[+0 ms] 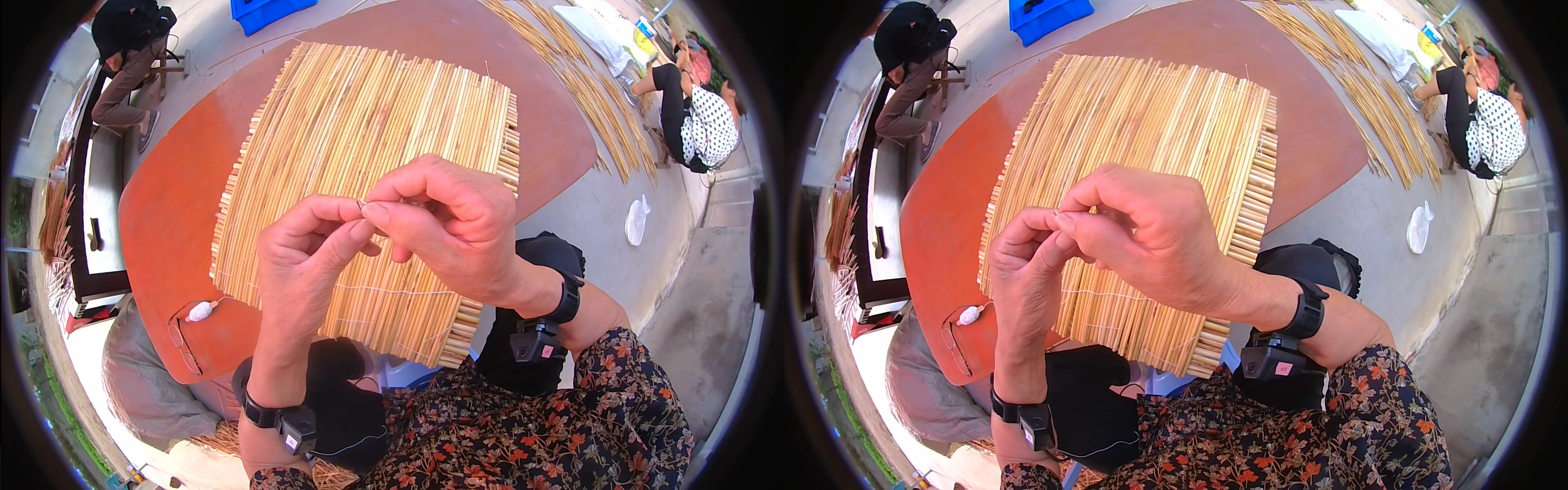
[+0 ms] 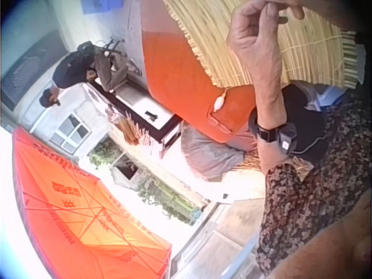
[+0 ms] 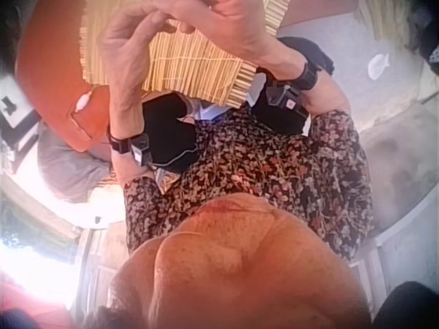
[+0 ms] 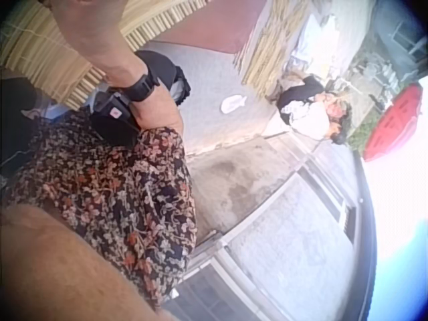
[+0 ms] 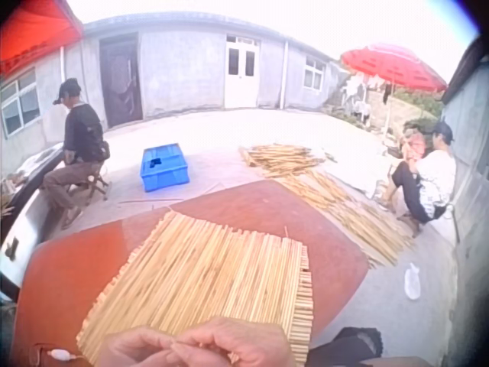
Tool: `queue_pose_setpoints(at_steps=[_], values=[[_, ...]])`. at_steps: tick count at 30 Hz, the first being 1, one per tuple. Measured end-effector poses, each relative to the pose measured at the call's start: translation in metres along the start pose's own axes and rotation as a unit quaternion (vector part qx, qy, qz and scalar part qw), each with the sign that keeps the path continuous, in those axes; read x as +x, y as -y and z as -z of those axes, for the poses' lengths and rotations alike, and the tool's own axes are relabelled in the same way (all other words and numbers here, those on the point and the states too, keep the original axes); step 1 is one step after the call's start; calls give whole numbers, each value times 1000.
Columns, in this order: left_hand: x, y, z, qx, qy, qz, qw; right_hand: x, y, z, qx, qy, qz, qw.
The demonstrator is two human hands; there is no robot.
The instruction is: The person assembles a straw mat by aligning straw stalks on a table and threading a long white cord through them using a large needle, occasionally reaching into a bag for supplies.
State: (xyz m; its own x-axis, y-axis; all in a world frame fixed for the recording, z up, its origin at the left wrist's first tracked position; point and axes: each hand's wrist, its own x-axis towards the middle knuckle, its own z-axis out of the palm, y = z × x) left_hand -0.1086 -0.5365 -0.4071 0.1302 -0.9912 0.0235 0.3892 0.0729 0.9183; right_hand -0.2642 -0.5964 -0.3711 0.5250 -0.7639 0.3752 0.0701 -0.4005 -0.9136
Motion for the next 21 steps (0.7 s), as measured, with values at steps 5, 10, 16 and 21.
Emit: queue_pose_setpoints(at_steps=[5,10,16,21], values=[[1,1,1,-6,4,2,1000,0,-1,1,-9,1,8,1000],[-1,-2,0,-3,4,-1,1000,0,0,1,-22,0,17,1000],[1,0,-3,-22,7,-5,1000,1,-2,3,-62,-2,42,997],[0,-1,-1,-8,5,-5,1000,0,-3,2,-60,-4,44,997]])
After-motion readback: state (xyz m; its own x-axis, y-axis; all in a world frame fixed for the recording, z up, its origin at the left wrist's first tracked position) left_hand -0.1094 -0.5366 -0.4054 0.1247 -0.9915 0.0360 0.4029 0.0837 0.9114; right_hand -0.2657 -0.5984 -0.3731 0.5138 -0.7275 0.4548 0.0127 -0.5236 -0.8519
